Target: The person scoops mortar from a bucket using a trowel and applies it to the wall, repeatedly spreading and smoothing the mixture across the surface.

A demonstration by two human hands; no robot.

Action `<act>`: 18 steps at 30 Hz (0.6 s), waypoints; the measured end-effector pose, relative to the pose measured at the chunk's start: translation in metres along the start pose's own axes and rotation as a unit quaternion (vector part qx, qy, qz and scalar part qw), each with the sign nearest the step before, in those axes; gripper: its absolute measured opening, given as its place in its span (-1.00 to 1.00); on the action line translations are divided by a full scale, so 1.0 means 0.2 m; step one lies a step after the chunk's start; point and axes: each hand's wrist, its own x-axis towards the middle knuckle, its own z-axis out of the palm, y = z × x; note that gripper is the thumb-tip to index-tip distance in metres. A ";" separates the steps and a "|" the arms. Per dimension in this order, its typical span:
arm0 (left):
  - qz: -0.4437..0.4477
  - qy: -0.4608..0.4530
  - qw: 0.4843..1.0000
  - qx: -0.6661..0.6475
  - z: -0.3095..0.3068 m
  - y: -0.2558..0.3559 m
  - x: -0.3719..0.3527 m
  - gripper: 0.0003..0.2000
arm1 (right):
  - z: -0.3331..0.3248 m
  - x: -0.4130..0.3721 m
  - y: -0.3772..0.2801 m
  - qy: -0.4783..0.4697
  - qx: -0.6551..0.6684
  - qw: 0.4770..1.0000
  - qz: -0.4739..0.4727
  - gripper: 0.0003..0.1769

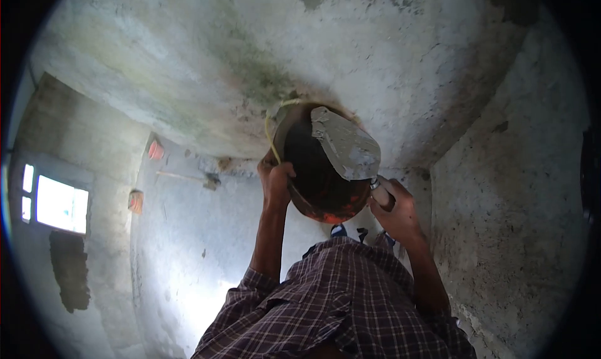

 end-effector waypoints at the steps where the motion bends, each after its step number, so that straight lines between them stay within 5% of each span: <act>1: -0.007 0.010 1.000 -0.003 -0.01 -0.03 -0.01 -0.49 | -0.04 -0.03 -0.03 0.009 0.032 0.999 0.022 -0.53; 4: -0.024 0.017 0.998 -0.050 0.00 -0.12 0.00 -0.51 | -0.16 -0.10 -0.01 0.049 0.047 0.997 0.038 -0.58; 6: -0.031 0.030 0.997 -0.061 0.01 -0.18 -0.02 -0.53 | -0.19 -0.15 0.20 -0.011 0.199 0.967 0.161 -0.65; 9: -0.048 0.082 0.995 -0.039 0.03 -0.22 -0.06 -0.61 | -0.20 -0.24 0.35 0.054 0.222 0.943 0.243 -0.70; 14: -0.051 0.136 0.988 -0.059 -0.03 -0.40 -0.04 -0.78 | -0.43 -0.11 0.30 0.204 0.072 0.975 0.058 -0.55; 17: -0.037 0.200 0.976 -0.079 -0.03 -0.47 -0.04 -0.85 | -0.67 -0.01 0.07 0.152 0.346 0.924 0.057 -0.44; 18: -0.036 0.192 0.977 -0.082 -0.03 -0.48 -0.05 -0.85 | -0.68 -0.01 0.11 0.159 0.343 0.924 0.053 -0.44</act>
